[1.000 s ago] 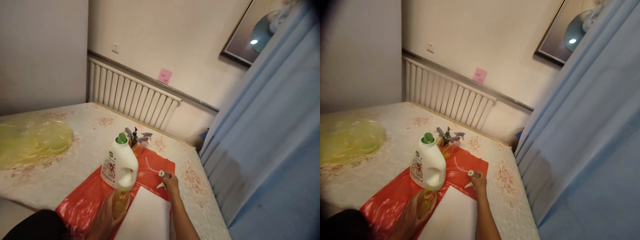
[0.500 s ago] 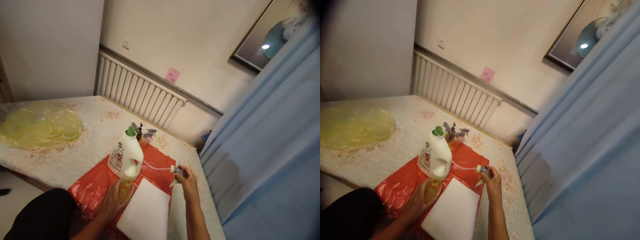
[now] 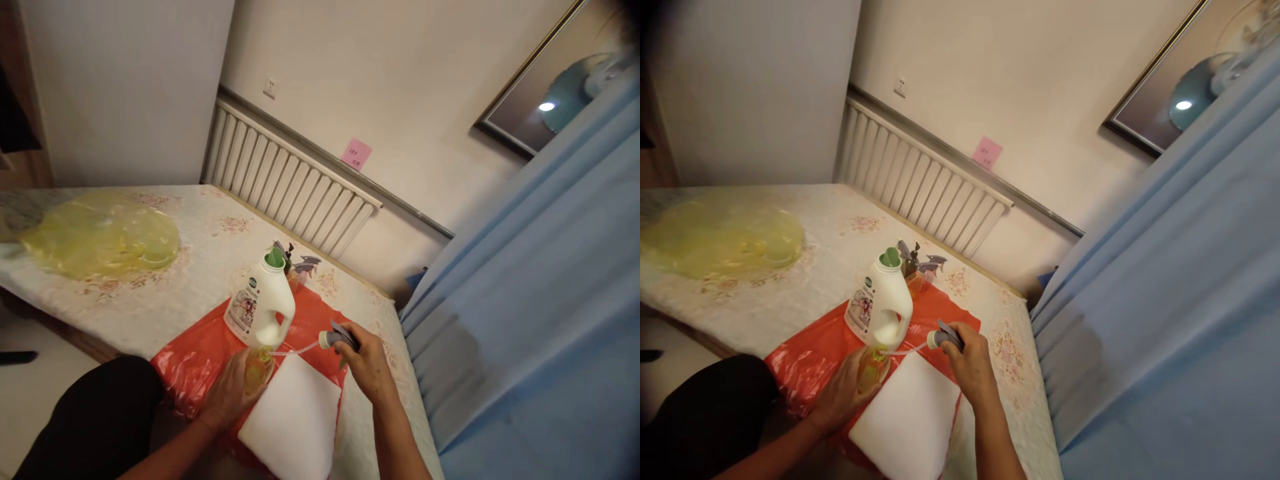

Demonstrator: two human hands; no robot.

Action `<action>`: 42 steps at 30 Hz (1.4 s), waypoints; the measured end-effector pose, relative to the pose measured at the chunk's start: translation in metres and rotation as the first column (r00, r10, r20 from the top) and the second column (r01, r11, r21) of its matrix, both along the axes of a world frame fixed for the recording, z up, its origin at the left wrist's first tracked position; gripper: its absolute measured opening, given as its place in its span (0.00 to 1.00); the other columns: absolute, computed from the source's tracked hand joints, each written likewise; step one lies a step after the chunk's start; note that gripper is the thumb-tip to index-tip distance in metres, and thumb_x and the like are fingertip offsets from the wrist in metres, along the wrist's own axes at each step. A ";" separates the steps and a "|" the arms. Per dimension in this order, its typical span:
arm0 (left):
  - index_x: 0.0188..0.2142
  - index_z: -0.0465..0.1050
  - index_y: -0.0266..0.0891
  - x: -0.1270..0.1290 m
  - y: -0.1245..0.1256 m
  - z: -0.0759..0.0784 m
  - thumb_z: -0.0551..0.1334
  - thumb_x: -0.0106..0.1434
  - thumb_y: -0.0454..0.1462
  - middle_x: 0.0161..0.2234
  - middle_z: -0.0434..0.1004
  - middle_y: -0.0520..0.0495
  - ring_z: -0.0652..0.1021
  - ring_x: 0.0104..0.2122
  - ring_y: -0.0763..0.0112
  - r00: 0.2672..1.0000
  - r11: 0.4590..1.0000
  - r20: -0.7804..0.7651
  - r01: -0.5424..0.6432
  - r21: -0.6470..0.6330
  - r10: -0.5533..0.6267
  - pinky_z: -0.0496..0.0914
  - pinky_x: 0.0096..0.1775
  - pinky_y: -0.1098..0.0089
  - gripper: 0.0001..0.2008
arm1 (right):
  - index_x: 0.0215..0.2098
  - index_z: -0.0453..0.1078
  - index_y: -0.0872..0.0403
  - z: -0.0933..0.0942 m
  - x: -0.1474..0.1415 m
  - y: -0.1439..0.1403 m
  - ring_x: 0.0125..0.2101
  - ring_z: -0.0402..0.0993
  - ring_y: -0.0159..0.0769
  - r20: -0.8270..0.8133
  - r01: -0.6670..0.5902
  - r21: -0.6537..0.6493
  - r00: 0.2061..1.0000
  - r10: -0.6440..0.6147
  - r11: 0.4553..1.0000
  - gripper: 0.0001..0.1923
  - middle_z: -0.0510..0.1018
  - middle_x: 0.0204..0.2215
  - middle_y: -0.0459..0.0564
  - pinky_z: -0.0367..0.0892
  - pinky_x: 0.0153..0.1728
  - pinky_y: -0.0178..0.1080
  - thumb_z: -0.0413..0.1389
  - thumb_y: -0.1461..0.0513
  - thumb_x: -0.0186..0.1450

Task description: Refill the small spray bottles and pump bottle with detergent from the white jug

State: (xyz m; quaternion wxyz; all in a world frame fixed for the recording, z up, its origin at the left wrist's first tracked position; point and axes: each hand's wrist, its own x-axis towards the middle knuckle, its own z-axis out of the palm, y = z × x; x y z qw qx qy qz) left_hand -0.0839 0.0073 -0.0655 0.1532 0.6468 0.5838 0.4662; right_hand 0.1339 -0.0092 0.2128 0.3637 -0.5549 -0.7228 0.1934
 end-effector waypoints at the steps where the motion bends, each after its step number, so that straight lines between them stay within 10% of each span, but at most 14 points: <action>1: 0.61 0.62 0.37 0.000 0.000 -0.001 0.65 0.59 0.52 0.55 0.75 0.34 0.76 0.56 0.49 1.000 1.000 0.001 0.001 0.007 -0.001 0.72 0.57 0.54 0.36 | 0.32 0.76 0.51 0.000 -0.003 0.001 0.26 0.71 0.36 0.022 -0.006 0.007 1.000 0.006 1.000 0.08 0.77 0.24 0.43 0.64 0.29 0.35 0.55 0.64 0.57; 19: 0.62 0.61 0.35 0.001 0.003 -0.014 0.66 0.60 0.49 0.57 0.73 0.32 0.75 0.57 0.47 1.000 0.994 0.003 0.012 0.107 -0.012 0.71 0.58 0.53 0.36 | 0.31 0.72 0.51 0.017 -0.081 0.019 0.30 0.71 0.35 0.528 -0.249 0.087 0.833 0.167 0.965 0.07 0.78 0.29 0.44 0.54 0.30 0.34 0.59 0.70 0.63; 30: 0.67 0.51 0.38 0.004 0.007 -0.030 0.67 0.61 0.45 0.55 0.72 0.30 0.76 0.54 0.44 0.998 0.974 -0.057 0.012 0.228 0.001 0.74 0.53 0.45 0.41 | 0.37 0.73 0.51 -0.022 -0.101 0.028 0.36 0.76 0.38 0.674 -0.166 -0.090 0.716 0.183 0.982 0.03 0.82 0.36 0.47 0.57 0.32 0.36 0.57 0.64 0.68; 42: 0.67 0.54 0.38 0.002 0.006 -0.028 0.68 0.59 0.46 0.55 0.73 0.31 0.76 0.54 0.44 1.000 0.983 -0.023 0.014 0.182 -0.010 0.74 0.53 0.45 0.41 | 0.41 0.74 0.51 -0.057 -0.096 0.033 0.39 0.77 0.38 0.632 -0.088 -0.110 0.763 0.138 0.990 0.06 0.83 0.39 0.49 0.59 0.36 0.35 0.56 0.65 0.67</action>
